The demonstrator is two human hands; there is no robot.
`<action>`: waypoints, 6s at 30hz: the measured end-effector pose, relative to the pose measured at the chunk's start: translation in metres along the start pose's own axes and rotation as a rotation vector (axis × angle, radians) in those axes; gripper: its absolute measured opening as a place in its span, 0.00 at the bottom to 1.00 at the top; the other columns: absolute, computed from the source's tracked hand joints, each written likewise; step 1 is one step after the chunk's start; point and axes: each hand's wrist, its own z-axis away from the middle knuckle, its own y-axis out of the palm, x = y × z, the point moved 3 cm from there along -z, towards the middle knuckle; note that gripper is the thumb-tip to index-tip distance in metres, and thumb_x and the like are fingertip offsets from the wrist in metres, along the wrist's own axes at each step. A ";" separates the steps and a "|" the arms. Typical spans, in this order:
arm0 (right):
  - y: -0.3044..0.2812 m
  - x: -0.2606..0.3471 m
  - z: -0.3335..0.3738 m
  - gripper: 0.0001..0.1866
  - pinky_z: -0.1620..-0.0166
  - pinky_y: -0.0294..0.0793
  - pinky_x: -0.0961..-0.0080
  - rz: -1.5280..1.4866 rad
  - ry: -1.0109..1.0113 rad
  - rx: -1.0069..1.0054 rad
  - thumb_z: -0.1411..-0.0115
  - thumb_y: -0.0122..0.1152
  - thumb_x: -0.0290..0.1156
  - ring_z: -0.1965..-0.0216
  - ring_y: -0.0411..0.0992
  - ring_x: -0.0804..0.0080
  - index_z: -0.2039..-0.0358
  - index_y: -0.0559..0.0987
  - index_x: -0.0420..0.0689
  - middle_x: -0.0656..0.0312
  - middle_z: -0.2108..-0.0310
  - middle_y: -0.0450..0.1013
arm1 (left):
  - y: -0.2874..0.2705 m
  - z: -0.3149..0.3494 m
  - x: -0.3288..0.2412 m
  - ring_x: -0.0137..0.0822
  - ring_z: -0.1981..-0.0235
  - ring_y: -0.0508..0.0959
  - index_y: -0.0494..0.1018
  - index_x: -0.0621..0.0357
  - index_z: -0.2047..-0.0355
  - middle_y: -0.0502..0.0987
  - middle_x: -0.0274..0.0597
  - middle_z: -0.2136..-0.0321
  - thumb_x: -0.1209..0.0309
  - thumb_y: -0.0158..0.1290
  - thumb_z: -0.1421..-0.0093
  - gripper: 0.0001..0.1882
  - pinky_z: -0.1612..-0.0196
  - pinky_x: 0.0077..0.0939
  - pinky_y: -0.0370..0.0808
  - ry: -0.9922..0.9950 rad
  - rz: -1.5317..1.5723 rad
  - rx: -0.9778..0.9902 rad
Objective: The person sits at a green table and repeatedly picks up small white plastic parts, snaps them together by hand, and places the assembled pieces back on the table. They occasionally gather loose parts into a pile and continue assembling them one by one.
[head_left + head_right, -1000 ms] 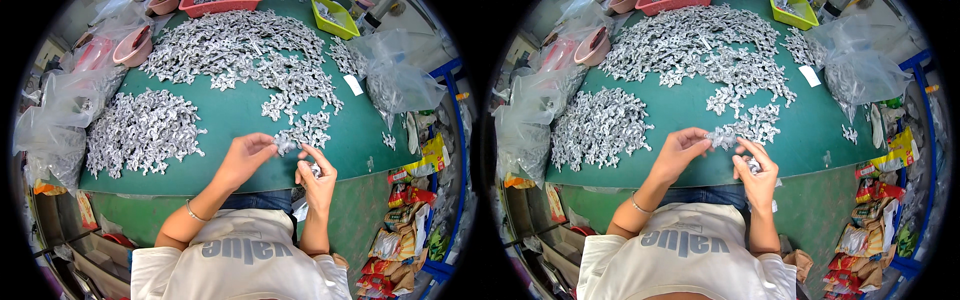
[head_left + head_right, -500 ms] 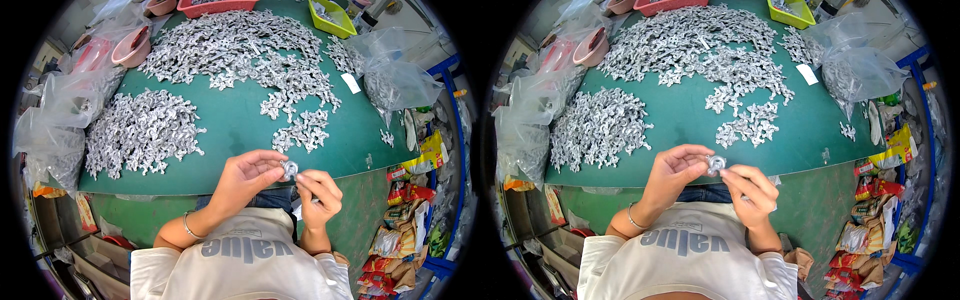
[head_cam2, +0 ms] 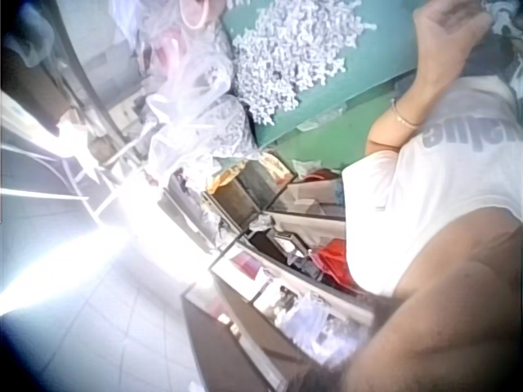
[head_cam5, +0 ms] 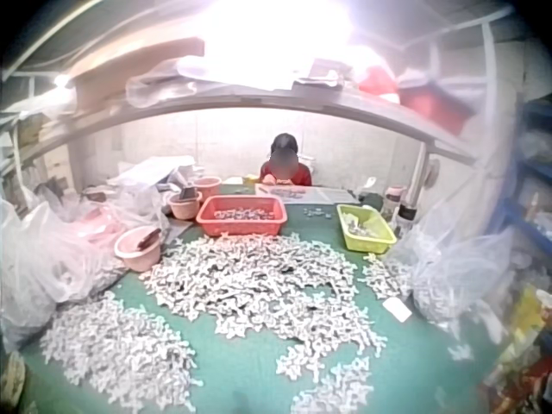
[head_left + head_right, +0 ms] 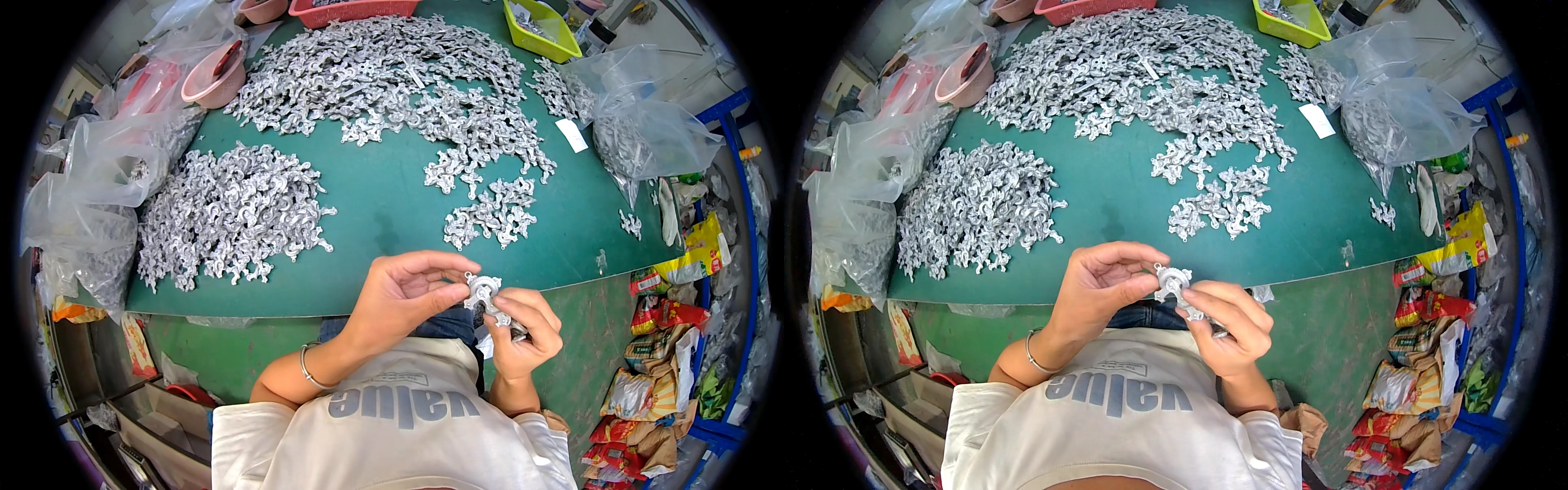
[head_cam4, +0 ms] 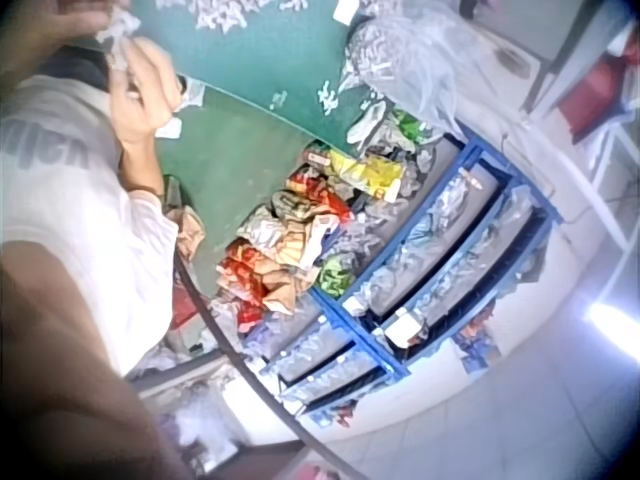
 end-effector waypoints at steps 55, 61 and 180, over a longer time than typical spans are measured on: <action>0.017 -0.021 0.013 0.09 0.81 0.65 0.86 -0.634 0.574 -0.095 0.53 0.56 0.13 0.83 0.67 0.79 0.69 0.73 0.34 0.53 0.75 0.72 | -0.014 0.004 0.000 0.31 0.63 0.73 0.71 0.71 0.62 0.71 0.46 0.64 0.85 0.49 0.49 0.11 0.60 0.22 0.73 0.192 -0.184 -0.082; 0.024 -0.038 0.000 0.14 0.82 0.62 0.89 -0.333 0.706 -0.073 0.53 0.57 0.14 0.84 0.63 0.85 0.63 0.73 0.34 0.61 0.74 0.72 | -0.058 0.007 -0.021 0.28 0.69 0.75 0.72 0.70 0.65 0.75 0.43 0.69 0.82 0.51 0.48 0.09 0.64 0.19 0.73 0.209 -0.357 -0.245; 0.025 -0.030 0.007 0.09 0.84 0.59 0.86 -0.580 0.677 -0.072 0.45 0.54 0.27 0.87 0.63 0.80 0.75 0.73 0.33 0.57 0.80 0.71 | -0.028 0.016 0.001 0.30 0.68 0.72 0.70 0.73 0.67 0.71 0.46 0.68 0.89 0.53 0.54 0.11 0.63 0.20 0.71 0.226 -0.386 -0.115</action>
